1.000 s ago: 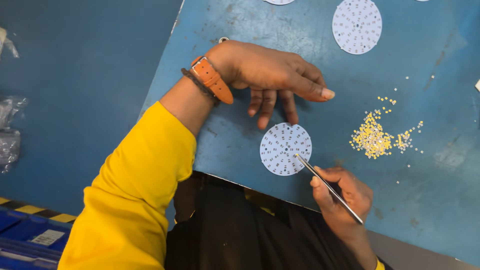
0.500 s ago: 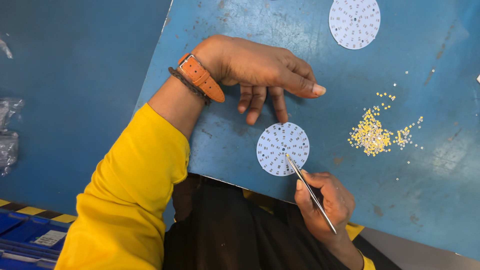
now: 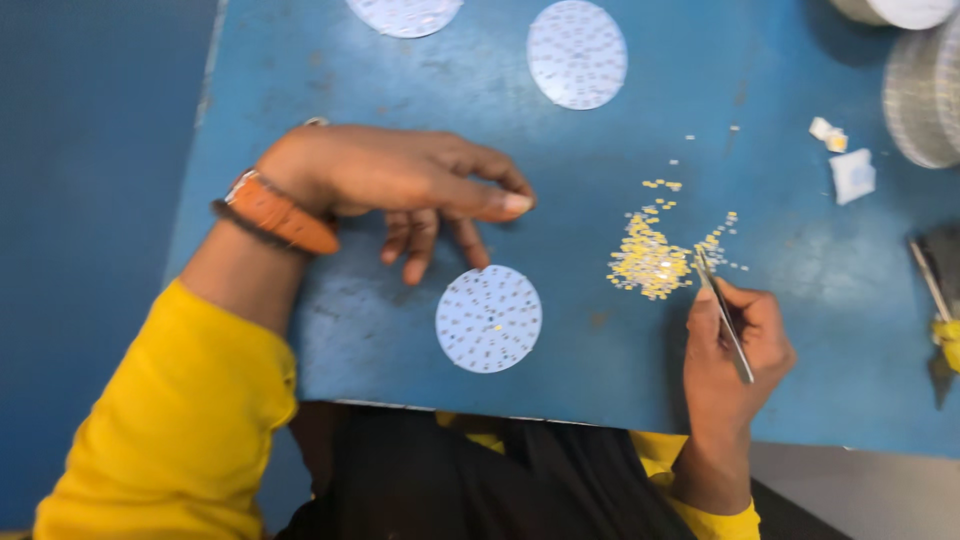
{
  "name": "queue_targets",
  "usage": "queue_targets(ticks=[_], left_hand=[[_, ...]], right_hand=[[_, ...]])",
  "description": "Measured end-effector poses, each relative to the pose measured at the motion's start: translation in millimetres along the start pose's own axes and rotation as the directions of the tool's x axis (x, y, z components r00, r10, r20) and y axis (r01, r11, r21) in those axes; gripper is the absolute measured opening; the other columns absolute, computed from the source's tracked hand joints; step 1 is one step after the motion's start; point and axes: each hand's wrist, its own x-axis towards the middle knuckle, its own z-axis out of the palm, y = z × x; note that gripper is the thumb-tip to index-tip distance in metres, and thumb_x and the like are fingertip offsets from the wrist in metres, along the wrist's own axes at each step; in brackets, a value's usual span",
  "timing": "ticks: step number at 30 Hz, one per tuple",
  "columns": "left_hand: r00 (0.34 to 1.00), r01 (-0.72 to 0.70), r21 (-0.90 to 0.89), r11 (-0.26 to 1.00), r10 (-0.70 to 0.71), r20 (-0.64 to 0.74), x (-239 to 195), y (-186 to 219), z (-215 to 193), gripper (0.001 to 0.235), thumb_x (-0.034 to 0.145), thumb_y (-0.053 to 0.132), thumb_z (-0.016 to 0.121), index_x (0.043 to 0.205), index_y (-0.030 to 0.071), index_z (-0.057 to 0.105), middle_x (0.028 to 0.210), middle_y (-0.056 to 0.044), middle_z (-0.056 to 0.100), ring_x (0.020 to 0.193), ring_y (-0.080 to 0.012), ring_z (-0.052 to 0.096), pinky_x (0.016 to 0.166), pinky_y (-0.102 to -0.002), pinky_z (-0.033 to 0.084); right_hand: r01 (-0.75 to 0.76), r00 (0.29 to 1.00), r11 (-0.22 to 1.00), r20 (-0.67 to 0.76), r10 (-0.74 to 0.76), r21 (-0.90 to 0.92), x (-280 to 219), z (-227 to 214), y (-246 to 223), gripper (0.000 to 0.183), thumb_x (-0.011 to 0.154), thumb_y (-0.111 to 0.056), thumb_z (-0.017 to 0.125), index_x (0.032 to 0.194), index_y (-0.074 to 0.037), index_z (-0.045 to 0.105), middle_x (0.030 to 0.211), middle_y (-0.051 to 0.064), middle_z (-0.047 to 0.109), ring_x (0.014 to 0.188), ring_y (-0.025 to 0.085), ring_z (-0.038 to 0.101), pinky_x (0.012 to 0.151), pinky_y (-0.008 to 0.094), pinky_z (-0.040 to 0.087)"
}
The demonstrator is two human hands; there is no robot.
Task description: The person places circular LED modules on a blue workbench, then uses tweezers to pick up small yellow components and place them into holes on the modules. The person handles multiple modules and components throughout the clip.
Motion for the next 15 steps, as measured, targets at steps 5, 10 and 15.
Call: queue_targets(ticks=[5, 10, 15], left_hand=[[0.999, -0.01, -0.038, 0.999, 0.012, 0.044, 3.8, -2.0, -1.0, 0.081, 0.078, 0.059, 0.059, 0.144, 0.014, 0.053, 0.102, -0.024, 0.082, 0.043, -0.0206, 0.074, 0.03, -0.026, 0.051], [0.999, 0.008, -0.039, 0.999, -0.007, 0.037, 4.0, -4.6, -1.0, 0.082, 0.077, 0.06, 0.059, 0.144, 0.015, 0.053, 0.102, -0.024, 0.081, 0.043, -0.0209, 0.074, 0.03, -0.027, 0.052], [0.999, -0.007, -0.036, 0.999, 0.009, 0.049, 5.5, -5.2, -0.4, 0.078, 0.079, 0.057, 0.06, 0.144, 0.015, 0.053, 0.101, -0.023, 0.081, 0.043, -0.0206, 0.074, 0.031, -0.027, 0.053]], right_hand=[[0.176, 0.982, 0.978, 0.082, -0.167, -0.111, -22.2, 5.2, -0.8, 0.015, 0.098, -0.007, 0.074, 0.105, 0.005, 0.069, 0.079, 0.005, 0.067, 0.065, 0.005, 0.054, 0.059, 0.022, 0.043], [0.025, 0.977, 0.991, 0.207, -0.051, 0.129, -49.2, 9.0, -9.7, 0.014, 0.093, -0.006, 0.074, 0.103, 0.003, 0.071, 0.076, 0.002, 0.065, 0.063, 0.002, 0.052, 0.057, 0.019, 0.041], [-0.03, 0.955, 0.987, 0.297, -0.018, 0.155, -45.6, 5.8, -13.8, 0.013, 0.092, -0.006, 0.075, 0.101, 0.003, 0.072, 0.074, 0.001, 0.066, 0.063, 0.001, 0.055, 0.057, 0.018, 0.043]])
